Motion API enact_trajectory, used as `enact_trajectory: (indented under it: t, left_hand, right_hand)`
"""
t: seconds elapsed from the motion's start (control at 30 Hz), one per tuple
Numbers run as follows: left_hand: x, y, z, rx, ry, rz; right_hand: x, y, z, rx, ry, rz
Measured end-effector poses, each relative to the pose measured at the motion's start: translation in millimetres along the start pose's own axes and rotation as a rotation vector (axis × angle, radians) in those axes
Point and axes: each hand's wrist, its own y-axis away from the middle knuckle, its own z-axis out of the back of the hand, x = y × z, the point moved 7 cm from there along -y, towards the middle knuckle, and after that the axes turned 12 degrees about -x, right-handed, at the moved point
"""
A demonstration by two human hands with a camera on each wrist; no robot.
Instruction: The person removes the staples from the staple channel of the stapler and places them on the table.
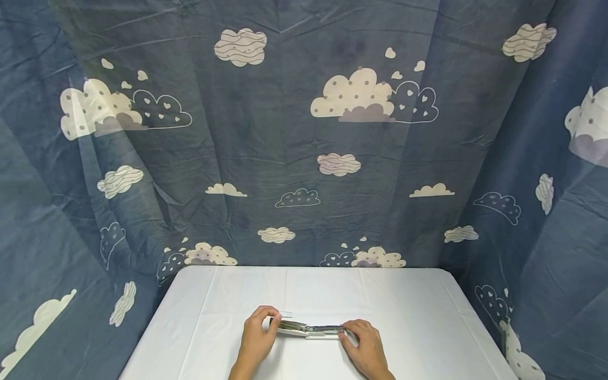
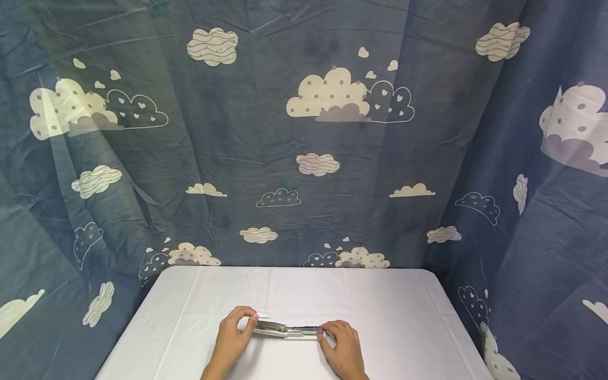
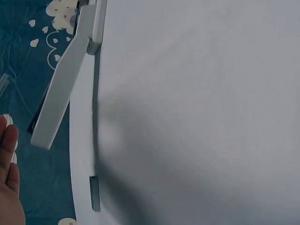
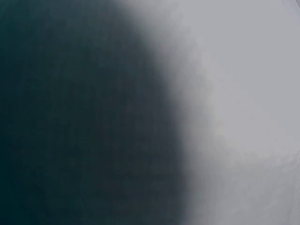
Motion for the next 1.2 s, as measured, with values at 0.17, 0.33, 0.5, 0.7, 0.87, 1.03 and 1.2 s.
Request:
enact_trajectory:
  t: [0.17,0.33,0.5,0.7,0.87,1.03,1.2]
  left_hand:
    - [11.0,-0.2,13.6,-0.047,-0.009,0.018]
    - [16.6,-4.9,25.4,-0.117,-0.038,0.027]
    - [25.3,-6.1,35.8,-0.144,-0.055,0.049]
    - [45.1,-2.7,42.0,-0.135,-0.073,0.122]
    - [60.9,2.2,47.1,-0.112,-0.091,0.175]
    - [75.3,5.1,54.7,-0.096,-0.115,0.221]
    - [86.3,5.8,62.1,-0.093,-0.139,0.238]
  right_hand:
    - [3,1,5,-0.037,-0.006,0.036]
    - [5,0,10,-0.077,-0.027,0.066]
    - [5,-1,8,-0.028,-0.017,0.037]
    - [4,-2,7,-0.008,-0.01,0.025]
    - [4,-2,7,-0.008,-0.014,0.024]
    - [6,-1,7,-0.015,-0.021,0.03]
    - [7,-1,7,-0.019,-0.021,0.03]
